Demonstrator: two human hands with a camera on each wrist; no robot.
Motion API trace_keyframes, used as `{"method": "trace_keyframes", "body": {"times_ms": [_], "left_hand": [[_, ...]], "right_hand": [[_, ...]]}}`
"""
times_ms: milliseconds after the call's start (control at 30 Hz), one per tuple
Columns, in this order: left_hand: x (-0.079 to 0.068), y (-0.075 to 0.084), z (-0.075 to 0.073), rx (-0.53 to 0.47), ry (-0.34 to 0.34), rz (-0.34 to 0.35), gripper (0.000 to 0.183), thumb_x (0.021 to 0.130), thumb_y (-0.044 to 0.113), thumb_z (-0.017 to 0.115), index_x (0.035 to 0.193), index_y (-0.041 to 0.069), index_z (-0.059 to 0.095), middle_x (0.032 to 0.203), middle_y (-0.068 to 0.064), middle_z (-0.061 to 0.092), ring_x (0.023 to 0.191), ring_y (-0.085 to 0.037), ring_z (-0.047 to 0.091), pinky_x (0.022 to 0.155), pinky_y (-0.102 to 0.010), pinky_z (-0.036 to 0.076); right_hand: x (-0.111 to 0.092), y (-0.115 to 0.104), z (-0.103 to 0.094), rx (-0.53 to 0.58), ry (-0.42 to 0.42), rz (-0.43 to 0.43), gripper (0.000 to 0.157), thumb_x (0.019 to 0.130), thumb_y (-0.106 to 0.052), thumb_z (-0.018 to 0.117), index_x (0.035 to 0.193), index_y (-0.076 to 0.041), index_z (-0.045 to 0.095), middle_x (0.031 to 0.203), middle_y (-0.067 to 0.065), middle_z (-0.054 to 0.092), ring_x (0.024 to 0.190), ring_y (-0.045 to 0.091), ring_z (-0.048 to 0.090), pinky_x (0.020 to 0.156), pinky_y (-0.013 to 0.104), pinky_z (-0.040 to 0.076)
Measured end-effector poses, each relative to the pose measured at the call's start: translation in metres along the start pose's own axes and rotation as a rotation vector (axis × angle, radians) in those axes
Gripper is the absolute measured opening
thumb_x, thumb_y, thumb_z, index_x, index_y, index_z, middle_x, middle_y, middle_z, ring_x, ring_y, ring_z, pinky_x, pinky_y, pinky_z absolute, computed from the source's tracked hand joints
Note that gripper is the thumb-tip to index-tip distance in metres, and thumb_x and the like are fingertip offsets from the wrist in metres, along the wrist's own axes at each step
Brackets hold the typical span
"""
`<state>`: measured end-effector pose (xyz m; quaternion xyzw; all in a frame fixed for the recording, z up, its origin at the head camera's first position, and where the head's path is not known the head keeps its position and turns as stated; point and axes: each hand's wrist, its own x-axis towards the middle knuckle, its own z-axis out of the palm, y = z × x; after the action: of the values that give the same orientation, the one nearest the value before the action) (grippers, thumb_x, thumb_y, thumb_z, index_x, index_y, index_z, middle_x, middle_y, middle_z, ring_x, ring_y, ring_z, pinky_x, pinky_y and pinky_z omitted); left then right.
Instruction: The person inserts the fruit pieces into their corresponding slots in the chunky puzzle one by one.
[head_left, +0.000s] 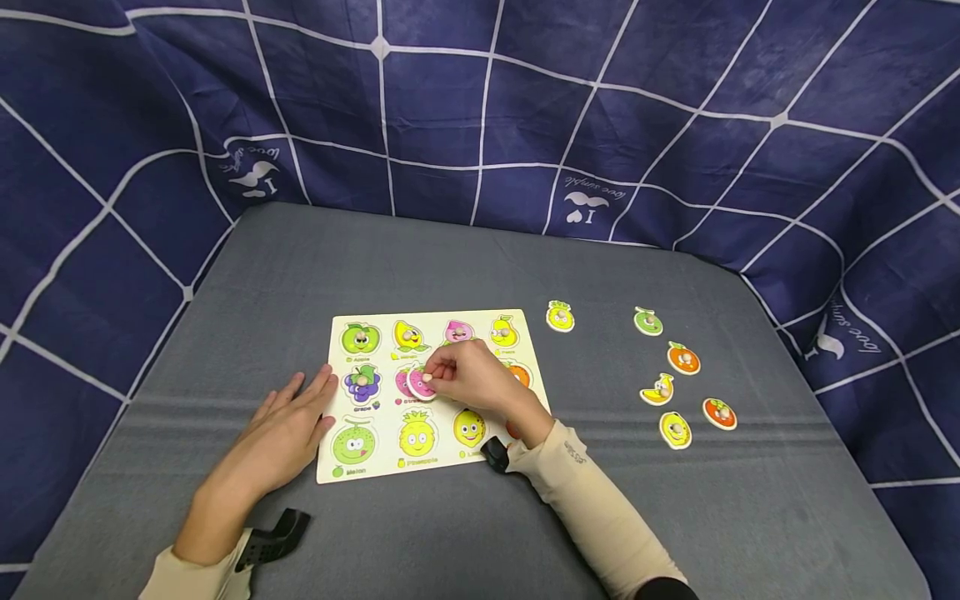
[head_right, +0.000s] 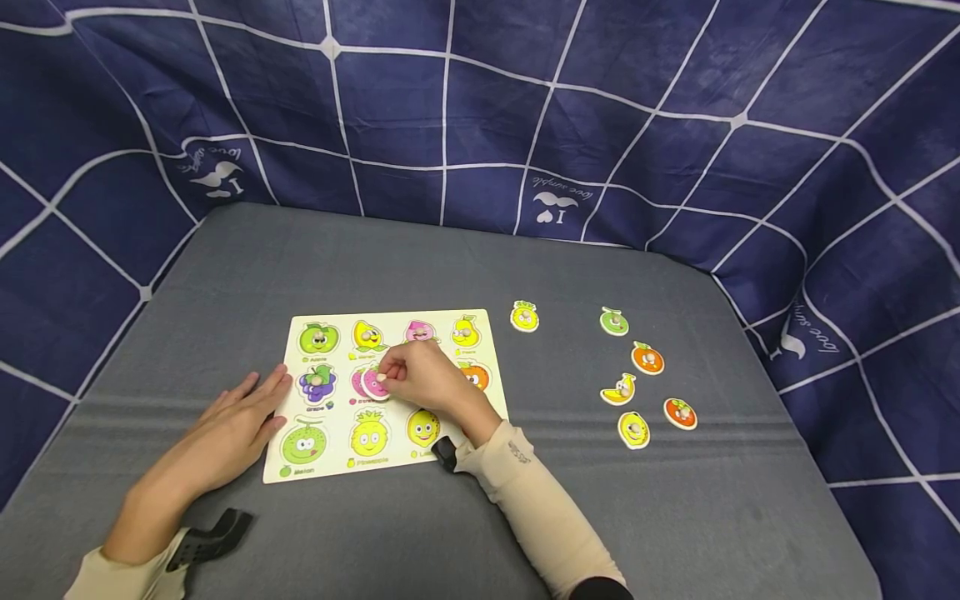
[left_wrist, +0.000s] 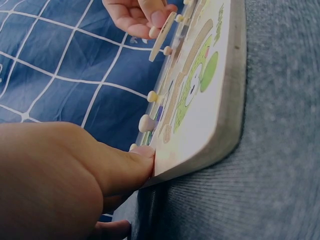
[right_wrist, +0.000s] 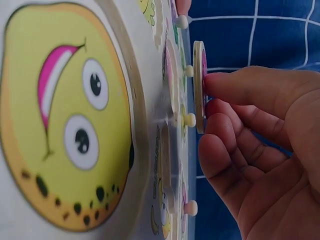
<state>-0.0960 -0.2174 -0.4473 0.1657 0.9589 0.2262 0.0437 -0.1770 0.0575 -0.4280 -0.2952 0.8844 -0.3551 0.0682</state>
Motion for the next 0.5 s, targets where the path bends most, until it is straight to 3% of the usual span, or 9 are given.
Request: {"method": "trace_keyframes", "body": {"times_ms": [500], "left_hand": [[-0.0002, 0.0029, 0.0036, 0.011, -0.006, -0.006, 0.055, 0.097, 0.009, 0.060, 0.146, -0.007, 0.042, 0.154, -0.024, 0.034, 0.138, -0.055, 0.026, 0.104, -0.073, 0.020]], "right_hand": [[0.0071, -0.0020, 0.0058, 0.004, -0.058, 0.017, 0.003, 0.083, -0.004, 0.076, 0.083, -0.005, 0.073, 0.066, -0.007, 0.061, 0.061, 0.002, 0.053, 0.059, 0.017, 0.045]]}}
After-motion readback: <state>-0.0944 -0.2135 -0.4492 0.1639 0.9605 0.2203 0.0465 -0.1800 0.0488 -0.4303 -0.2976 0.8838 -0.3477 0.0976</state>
